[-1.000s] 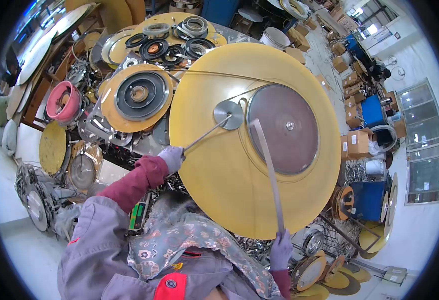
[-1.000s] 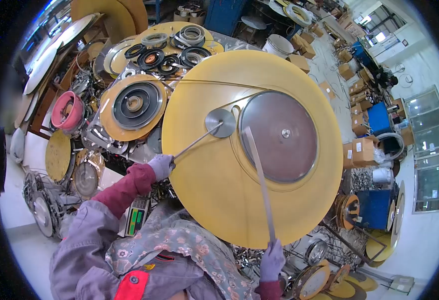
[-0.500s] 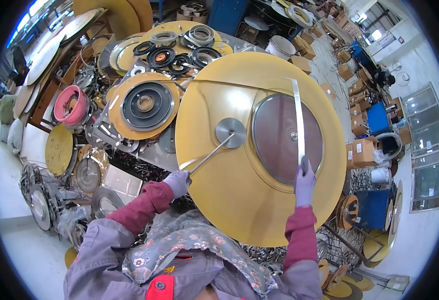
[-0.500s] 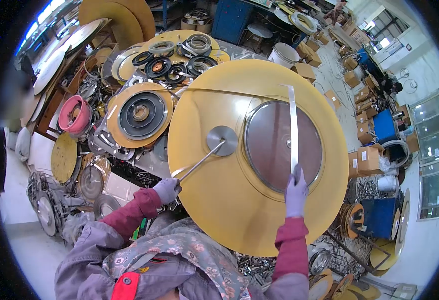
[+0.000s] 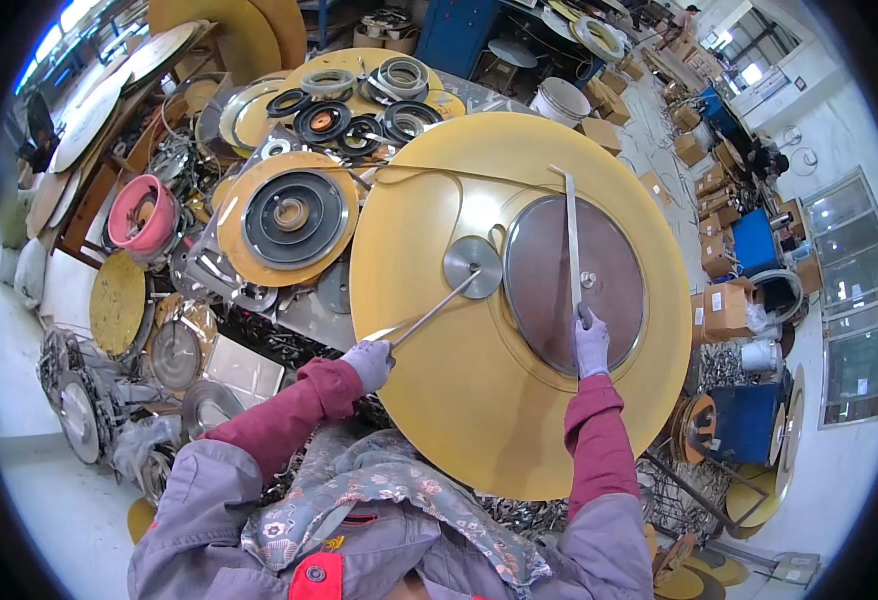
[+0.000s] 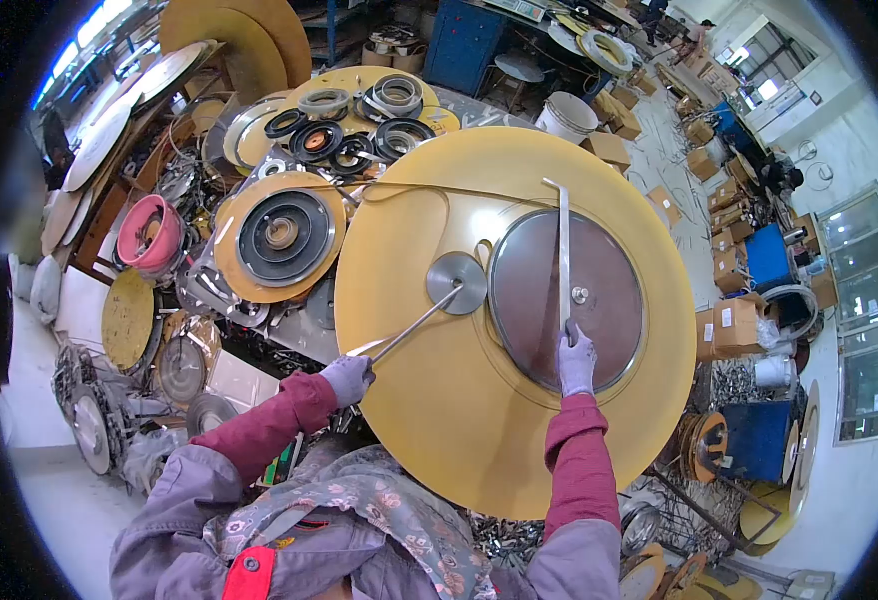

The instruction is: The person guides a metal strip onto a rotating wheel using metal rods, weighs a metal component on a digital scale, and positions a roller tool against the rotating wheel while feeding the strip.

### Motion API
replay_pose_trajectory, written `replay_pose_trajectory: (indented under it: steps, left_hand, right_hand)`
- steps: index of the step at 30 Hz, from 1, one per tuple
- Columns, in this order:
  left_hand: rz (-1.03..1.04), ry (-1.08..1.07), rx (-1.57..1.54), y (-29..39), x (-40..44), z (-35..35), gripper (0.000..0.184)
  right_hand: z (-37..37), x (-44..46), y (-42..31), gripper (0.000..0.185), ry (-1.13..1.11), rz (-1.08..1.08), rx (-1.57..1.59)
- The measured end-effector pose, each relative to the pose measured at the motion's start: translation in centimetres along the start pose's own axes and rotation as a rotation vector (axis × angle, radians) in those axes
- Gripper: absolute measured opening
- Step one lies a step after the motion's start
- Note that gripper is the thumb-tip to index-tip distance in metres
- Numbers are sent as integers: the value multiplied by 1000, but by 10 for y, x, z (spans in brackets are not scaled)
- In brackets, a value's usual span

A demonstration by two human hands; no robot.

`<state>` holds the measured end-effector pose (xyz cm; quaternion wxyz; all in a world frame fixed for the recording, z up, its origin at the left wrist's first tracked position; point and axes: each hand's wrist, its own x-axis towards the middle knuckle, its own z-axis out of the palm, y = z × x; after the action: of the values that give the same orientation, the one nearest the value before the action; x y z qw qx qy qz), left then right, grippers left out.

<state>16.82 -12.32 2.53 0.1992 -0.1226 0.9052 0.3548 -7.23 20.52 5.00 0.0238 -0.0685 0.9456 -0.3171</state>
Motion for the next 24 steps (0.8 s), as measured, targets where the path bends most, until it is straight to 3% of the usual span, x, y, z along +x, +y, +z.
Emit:
replay_pose_trajectory:
  steps: [4, 9, 10, 13, 16, 17, 18, 19, 20, 23, 24]
  left_hand:
    - [-1, -26, -13, 5, -5, 6, 22]
    - [8, 8, 13, 1, 1, -3, 22]
    - [24, 25, 9, -4, 4, -1, 22]
    - [24, 44, -13, -11, 9, 2, 22]
    - [12, 141, 42, -14, 34, -3, 23]
    - [14, 191, 73, -13, 48, -11, 23]
    - [-22, 159, 34, -11, 56, -25, 23]
    - [-62, 127, -4, -14, 60, -38, 23]
    - [-45, 127, 28, -20, 64, -46, 23]
    - [-13, 86, 114, -30, 67, -58, 23]
    - [-19, 57, 126, -29, 67, -61, 25]
  right_hand:
    - [0, -2, 6, 34, 26, -78, -41]
    - [-25, -40, 1, 25, 141, -71, 185]
    - [-38, -63, -5, 22, 67, 140, 63]
    - [-58, -151, 14, 23, 191, 105, 10]
    - [-80, -258, 31, 24, 114, 139, 91]
    - [-89, -298, 67, 23, 27, 76, -159]
    - [-98, -337, 83, 20, -1, 109, -150]
    - [-116, -354, 29, 20, -74, 167, -291]
    - [-125, -374, 33, 20, -153, 116, -394]
    - [-124, -414, 60, 21, -26, 41, -347]
    - [-122, -418, 60, 20, -28, 201, -316]
